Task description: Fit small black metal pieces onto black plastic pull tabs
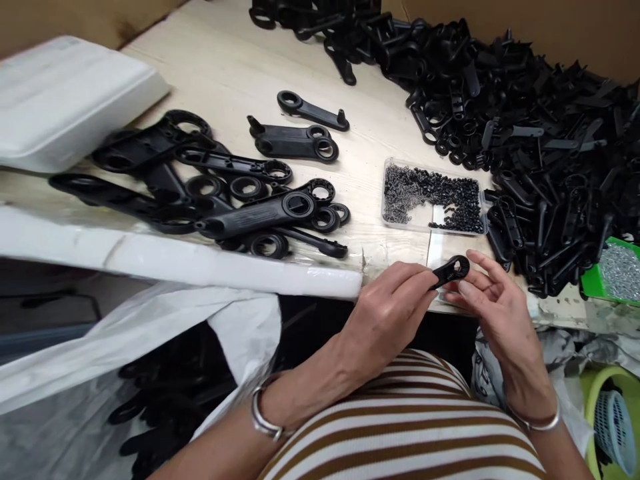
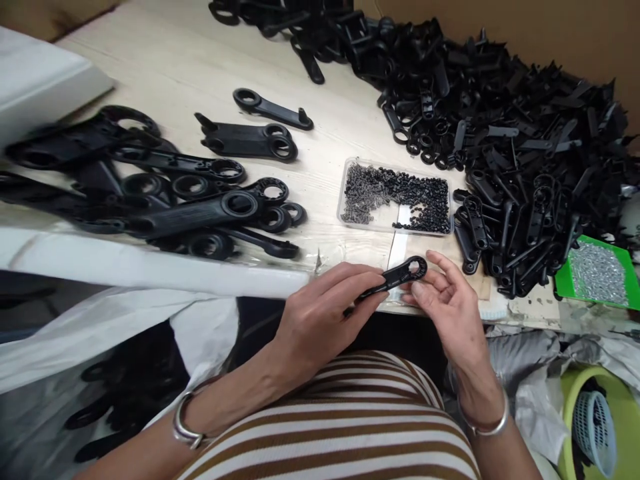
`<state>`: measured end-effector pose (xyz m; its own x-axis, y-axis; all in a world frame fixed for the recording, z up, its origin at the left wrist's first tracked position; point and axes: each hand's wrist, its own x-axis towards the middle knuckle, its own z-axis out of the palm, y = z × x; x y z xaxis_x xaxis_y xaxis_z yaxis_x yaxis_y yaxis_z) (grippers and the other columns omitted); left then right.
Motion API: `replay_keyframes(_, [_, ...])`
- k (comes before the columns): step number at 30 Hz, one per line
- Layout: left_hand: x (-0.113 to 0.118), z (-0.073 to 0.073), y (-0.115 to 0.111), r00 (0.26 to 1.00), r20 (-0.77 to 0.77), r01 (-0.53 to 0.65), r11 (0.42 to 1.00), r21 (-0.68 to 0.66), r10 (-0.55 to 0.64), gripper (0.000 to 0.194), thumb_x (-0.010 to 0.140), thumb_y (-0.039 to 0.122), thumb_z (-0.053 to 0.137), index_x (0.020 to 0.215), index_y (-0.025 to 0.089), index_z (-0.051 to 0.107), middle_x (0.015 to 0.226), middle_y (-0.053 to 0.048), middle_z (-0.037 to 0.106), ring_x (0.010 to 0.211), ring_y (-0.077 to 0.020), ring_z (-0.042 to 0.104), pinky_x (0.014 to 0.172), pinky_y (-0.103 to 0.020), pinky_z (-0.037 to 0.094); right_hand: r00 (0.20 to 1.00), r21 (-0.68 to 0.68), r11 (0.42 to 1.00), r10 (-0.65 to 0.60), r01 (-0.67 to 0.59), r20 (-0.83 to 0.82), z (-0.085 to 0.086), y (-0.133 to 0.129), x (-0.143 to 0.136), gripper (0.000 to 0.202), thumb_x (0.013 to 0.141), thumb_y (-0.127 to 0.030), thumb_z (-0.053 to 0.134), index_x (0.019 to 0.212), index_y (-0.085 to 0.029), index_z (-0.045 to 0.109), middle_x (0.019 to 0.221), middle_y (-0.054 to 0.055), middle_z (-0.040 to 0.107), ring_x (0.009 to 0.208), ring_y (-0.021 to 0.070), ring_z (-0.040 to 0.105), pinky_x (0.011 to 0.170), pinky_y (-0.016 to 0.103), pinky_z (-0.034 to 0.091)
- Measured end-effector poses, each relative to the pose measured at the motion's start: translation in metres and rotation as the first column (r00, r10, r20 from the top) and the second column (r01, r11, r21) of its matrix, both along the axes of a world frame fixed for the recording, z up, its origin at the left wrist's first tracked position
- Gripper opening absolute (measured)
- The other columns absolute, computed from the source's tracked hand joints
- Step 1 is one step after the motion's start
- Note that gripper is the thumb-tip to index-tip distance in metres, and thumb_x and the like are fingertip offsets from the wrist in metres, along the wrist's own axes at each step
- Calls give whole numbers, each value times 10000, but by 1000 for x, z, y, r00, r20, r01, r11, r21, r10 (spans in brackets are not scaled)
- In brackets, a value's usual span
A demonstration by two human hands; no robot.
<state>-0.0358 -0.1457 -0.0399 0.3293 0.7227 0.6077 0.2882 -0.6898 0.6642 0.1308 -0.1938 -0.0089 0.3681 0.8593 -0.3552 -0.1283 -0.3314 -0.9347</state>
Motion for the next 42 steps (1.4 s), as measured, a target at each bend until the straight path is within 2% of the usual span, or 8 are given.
replay_keyframes(4, [1, 3, -2, 1000, 3, 6, 1000, 23, -6, 124, 890, 58, 570, 931, 172, 593, 853, -26, 690, 792, -110, 661, 748, -206, 565, 988, 17, 999, -38, 41, -148, -2, 6, -12, 532, 647, -247, 843, 1123, -220, 609, 899, -12, 717, 765, 123, 698, 698, 247, 614])
replay_keyframes(12, [1, 3, -5, 999, 36, 21, 1000, 18, -21, 105, 871, 65, 611, 922, 156, 603, 855, -34, 699, 780, -107, 667, 741, -189, 566, 981, 16, 993, -113, 117, -156, -4, 9, -14, 354, 609, -178, 821, 936, -173, 683, 766, -27, 686, 608, 98, 650, 571, 216, 601])
replay_keyframes(20, [2, 3, -3, 997, 71, -17, 997, -69, 22, 146, 840, 45, 634, 907, 171, 605, 824, -16, 694, 759, -102, 669, 726, -185, 563, 935, -49, 993, 83, -107, -346, 1, 9, -1, 283, 740, -221, 772, 1008, -176, 691, 912, 12, 720, 793, 115, 705, 759, 214, 603])
replay_keyframes(27, [1, 3, -4, 1000, 26, -7, 998, -70, 9, 118, 852, 68, 634, 898, 172, 606, 830, -23, 693, 768, -109, 673, 728, -196, 571, 952, -57, 998, -24, 7, -305, -2, 7, -3, 486, 639, -218, 834, 1088, -199, 650, 898, 8, 733, 767, 151, 713, 740, 295, 618])
replay_keyframes(32, [1, 3, -5, 999, 36, 26, 999, -31, -25, 150, 866, 61, 617, 954, 182, 600, 843, -20, 690, 749, -105, 676, 724, -189, 576, 957, -23, 997, -81, 78, -279, -3, 12, -15, 389, 634, -222, 803, 989, -198, 646, 817, -34, 689, 704, 120, 665, 673, 260, 605])
replay_keyframes(36, [3, 0, -4, 999, 0, 38, 999, 21, -38, 141, 876, 59, 596, 946, 182, 607, 846, -19, 674, 726, -99, 677, 708, -173, 579, 993, 23, 999, -32, 34, -116, 0, 15, -24, 237, 774, -235, 641, 1010, -223, 629, 873, -37, 676, 806, 109, 651, 767, 239, 575])
replay_keyframes(40, [4, -2, -2, 999, 1, 37, 999, 22, -37, 139, 884, 65, 580, 934, 192, 608, 859, -22, 667, 715, -103, 679, 682, -172, 584, 999, 52, 998, 39, -38, -2, 0, 14, -24, 404, 802, -317, 604, 1200, -267, 560, 1023, -11, 680, 948, 157, 655, 848, 299, 569])
replay_keyframes(42, [4, 0, -2, 996, 10, 87, 996, 17, -88, 117, 900, 99, 577, 967, 190, 610, 910, -41, 683, 762, -118, 694, 707, -184, 592, 996, 71, 994, 84, -86, 38, 1, 12, -15, 508, 818, -363, 609, 1309, -280, 508, 1045, 1, 673, 916, 158, 656, 820, 300, 573])
